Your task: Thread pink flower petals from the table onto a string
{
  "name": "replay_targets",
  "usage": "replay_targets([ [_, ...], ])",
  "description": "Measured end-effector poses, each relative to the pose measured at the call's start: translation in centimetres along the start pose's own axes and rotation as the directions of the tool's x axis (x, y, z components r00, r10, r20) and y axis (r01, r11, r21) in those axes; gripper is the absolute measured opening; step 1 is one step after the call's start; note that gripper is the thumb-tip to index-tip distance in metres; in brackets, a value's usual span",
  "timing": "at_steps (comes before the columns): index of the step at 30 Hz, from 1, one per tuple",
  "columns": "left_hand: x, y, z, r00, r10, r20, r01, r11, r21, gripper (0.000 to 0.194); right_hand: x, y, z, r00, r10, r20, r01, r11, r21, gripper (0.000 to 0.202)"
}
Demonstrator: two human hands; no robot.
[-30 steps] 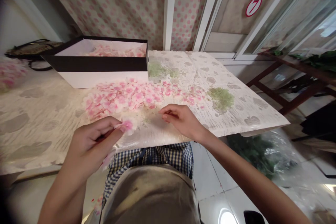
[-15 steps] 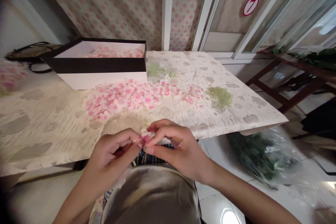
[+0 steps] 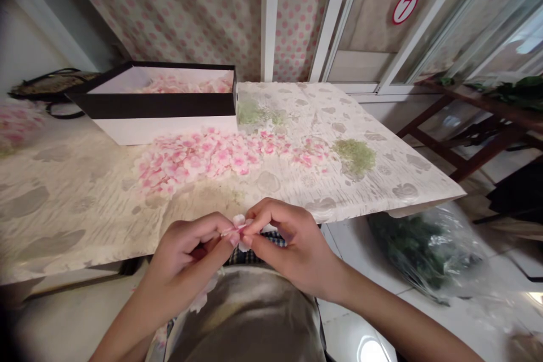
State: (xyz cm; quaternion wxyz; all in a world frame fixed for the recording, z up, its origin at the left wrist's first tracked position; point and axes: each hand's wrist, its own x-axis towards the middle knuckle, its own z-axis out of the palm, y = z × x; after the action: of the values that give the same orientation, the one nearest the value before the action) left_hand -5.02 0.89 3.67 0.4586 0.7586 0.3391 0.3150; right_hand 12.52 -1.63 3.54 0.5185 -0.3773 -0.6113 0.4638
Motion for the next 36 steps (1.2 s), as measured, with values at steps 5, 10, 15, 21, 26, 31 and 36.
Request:
replay_targets([
  [5, -0.1, -0.1, 0.0, 0.999, 0.034, 0.039, -0.035, 0.999, 0.015, 0.018, -0.3, 0.0, -0.2, 1.000, 0.026, 0.017, -0.025, 0.997, -0.069, 0.012],
  [10, -0.2, 0.0, -0.2, 0.985, 0.147, 0.090, -0.163, 0.964, 0.210, 0.013, -0.3, -0.6, -0.4, 0.984, 0.177, 0.033, -0.174, 0.980, -0.096, 0.018],
  [15, 0.1, 0.1, -0.1, 0.980, 0.162, 0.119, -0.195, 0.908, 0.371, 0.014, -0.2, -0.5, -1.0, 0.971, 0.218, 0.100, -0.194, 0.959, -0.209, 0.006],
  [21, 0.3, 0.3, -1.1, 0.990, 0.043, 0.135, -0.062, 0.989, 0.134, 0.020, -0.4, -1.0, -2.4, 0.985, 0.018, 0.174, 0.023, 0.972, -0.233, 0.009],
  [26, 0.2, 0.3, -1.6, 0.980, 0.049, 0.192, -0.060, 0.997, 0.050, 0.016, -0.4, -1.6, -2.9, 0.938, -0.013, 0.346, 0.083, 0.978, -0.190, 0.018],
  [31, 0.2, 0.3, -1.4, 0.964, 0.155, 0.218, -0.168, 0.985, 0.040, 0.014, -0.7, -1.4, -2.4, 0.936, -0.103, 0.336, 0.182, 0.960, -0.212, 0.037],
  [36, -0.1, 0.4, -1.2, 0.953, 0.214, 0.215, -0.230, 0.972, 0.052, 0.014, -1.0, -1.4, -2.2, 0.927, -0.144, 0.347, 0.224, 0.953, -0.202, 0.043],
])
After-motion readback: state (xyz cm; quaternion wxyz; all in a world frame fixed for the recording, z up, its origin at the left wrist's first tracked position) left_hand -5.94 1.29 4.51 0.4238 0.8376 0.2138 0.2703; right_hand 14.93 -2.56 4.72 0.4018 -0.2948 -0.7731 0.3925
